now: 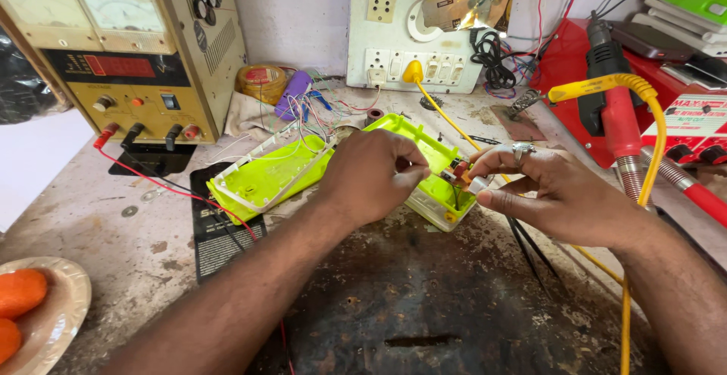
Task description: The person solders a wire on a small circuit board, then solders a wire to a cylindrical battery and connects the battery to the board. They place the assembled circuit and battery into a green plastic lamp housing, close it, and test it with a bench power supply before setting it down and picking up a phone battery.
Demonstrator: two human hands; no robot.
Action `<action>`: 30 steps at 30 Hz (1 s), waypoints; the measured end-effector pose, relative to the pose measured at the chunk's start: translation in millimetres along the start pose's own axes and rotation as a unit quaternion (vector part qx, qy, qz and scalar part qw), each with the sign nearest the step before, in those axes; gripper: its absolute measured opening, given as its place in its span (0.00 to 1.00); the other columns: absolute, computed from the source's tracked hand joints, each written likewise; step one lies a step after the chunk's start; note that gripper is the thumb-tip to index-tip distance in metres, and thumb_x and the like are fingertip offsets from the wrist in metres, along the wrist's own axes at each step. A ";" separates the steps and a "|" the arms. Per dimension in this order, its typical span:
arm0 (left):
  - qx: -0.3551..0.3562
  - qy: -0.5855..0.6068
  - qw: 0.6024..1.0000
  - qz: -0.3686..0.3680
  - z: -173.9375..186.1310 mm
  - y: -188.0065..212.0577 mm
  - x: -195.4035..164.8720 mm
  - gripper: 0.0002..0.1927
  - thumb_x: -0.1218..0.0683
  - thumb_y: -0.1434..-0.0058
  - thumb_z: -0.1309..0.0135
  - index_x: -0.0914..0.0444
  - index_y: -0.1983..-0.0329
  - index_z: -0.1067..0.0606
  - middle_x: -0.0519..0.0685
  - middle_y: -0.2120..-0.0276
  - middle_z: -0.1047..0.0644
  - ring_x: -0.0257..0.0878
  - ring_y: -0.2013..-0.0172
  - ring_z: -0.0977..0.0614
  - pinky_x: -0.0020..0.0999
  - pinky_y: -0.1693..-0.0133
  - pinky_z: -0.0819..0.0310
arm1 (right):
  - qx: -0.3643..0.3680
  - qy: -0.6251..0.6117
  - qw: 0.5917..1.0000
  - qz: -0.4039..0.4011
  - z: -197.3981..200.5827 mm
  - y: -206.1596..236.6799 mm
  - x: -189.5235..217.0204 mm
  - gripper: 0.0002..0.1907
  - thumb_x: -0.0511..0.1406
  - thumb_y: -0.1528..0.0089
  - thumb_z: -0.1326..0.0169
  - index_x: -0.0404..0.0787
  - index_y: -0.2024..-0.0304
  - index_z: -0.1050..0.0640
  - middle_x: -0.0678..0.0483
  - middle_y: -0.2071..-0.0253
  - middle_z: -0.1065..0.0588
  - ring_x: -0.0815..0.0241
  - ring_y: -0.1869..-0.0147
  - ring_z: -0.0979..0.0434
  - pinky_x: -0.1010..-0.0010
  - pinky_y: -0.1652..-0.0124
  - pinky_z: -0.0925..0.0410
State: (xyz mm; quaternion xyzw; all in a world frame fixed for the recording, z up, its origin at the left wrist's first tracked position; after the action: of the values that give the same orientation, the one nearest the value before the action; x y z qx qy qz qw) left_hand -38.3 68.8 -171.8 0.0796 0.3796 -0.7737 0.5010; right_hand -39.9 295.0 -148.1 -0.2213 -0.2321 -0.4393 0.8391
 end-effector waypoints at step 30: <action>-0.039 -0.111 0.989 0.093 13.3 -3.8 -5.4 0.18 0.44 0.39 0.43 0.60 0.53 0.23 0.56 0.56 0.21 0.54 0.54 0.19 0.51 0.54 0.26 | -0.025 0.136 0.990 0.005 -0.7 -7.7 -27.5 0.30 0.53 0.35 0.48 0.64 0.29 0.28 0.45 0.49 0.20 0.47 0.50 0.22 0.54 0.49 0.29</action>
State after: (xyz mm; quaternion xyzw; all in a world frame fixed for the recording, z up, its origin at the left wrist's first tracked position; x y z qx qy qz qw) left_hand -35.5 64.5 -157.8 0.0087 0.3428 -0.7123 0.6125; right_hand -60.1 308.0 -163.5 -0.1810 -0.1036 -0.4668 0.8594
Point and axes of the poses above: each hand's wrist, its own y-axis away from the middle knuckle, its own z-axis out of the back of the hand, x = y × z, the point moved 3 cm from there along -y, towards the middle knuckle
